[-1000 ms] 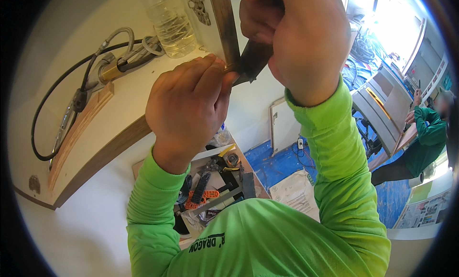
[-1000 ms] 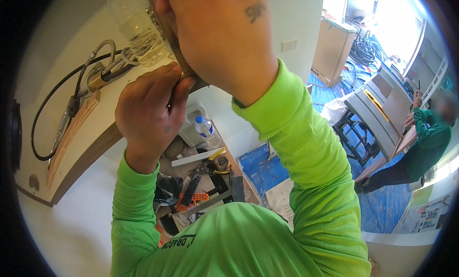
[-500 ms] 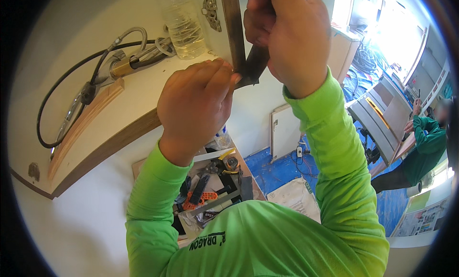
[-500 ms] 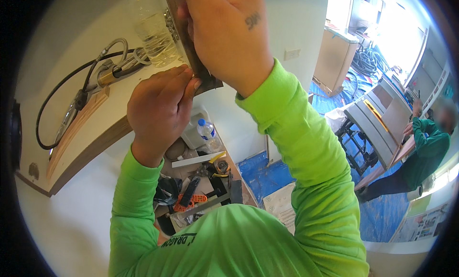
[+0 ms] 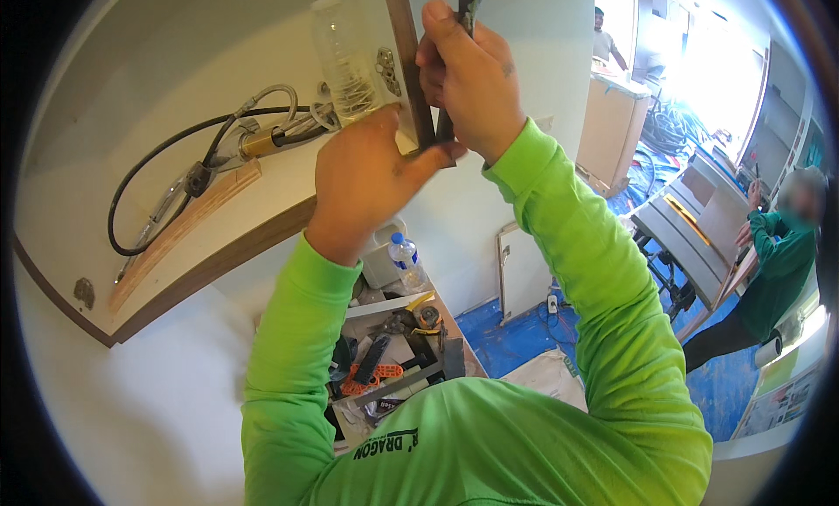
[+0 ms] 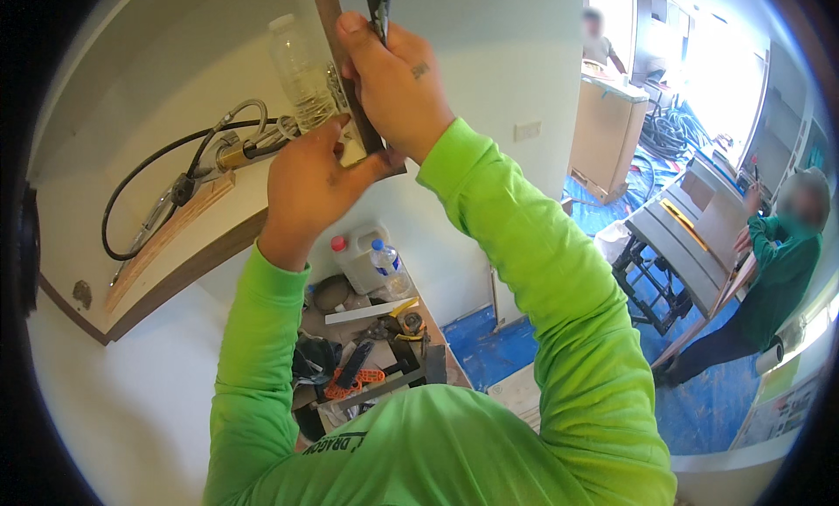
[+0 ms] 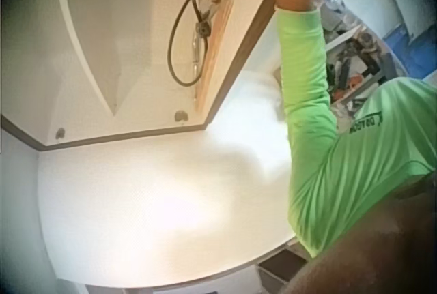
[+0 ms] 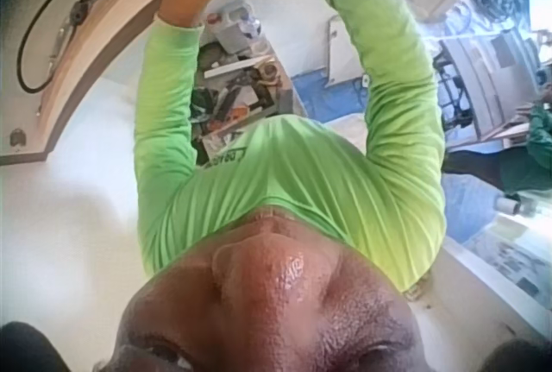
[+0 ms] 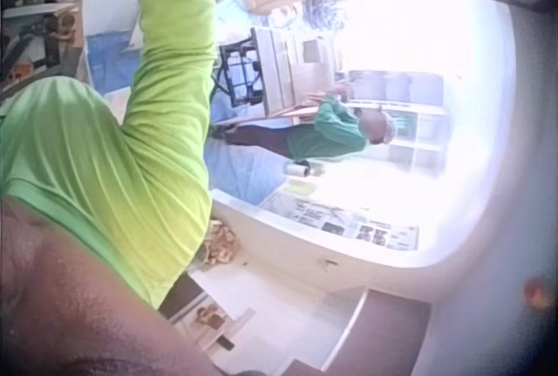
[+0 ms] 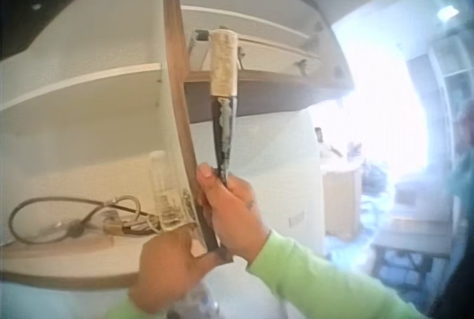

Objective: The person trims the edge of a wooden cabinet using a utility knife and scissors. They carefully cut along the edge, remove small pieces of wood, and smooth the surface. The person works methodically, ensuring a clean finish.

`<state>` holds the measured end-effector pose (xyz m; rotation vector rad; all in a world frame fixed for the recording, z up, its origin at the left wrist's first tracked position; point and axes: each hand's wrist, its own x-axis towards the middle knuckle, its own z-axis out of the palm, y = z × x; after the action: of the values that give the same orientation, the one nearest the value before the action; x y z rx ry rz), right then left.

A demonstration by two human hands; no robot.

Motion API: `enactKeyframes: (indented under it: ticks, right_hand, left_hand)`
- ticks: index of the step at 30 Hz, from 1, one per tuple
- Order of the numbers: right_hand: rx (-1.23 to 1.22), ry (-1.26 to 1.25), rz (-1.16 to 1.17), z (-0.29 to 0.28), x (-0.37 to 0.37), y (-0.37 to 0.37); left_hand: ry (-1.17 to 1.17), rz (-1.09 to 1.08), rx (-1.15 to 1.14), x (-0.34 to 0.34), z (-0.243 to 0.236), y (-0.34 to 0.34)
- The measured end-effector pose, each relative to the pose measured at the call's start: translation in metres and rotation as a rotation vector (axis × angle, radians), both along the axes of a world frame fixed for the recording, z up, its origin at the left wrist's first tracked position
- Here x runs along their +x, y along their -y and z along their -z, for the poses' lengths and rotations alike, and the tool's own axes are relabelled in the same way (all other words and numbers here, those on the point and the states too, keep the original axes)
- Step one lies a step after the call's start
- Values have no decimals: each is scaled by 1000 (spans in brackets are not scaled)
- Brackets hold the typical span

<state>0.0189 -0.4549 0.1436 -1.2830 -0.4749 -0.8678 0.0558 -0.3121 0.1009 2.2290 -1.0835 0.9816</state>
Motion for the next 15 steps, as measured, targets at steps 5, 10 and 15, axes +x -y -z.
enactKeyframes:
  ticks: [5,10,15]
  right_hand:
    - [-72,10,35,-5,5,3]
    - [-65,128,-34,-6,12,-4]
    - [-38,15,40,-5,-1,-3]
  left_hand:
    - [108,-19,35,11,3,5]
    - [261,-85,112,20,13,-2]
    - [274,-164,156,15,15,-7]
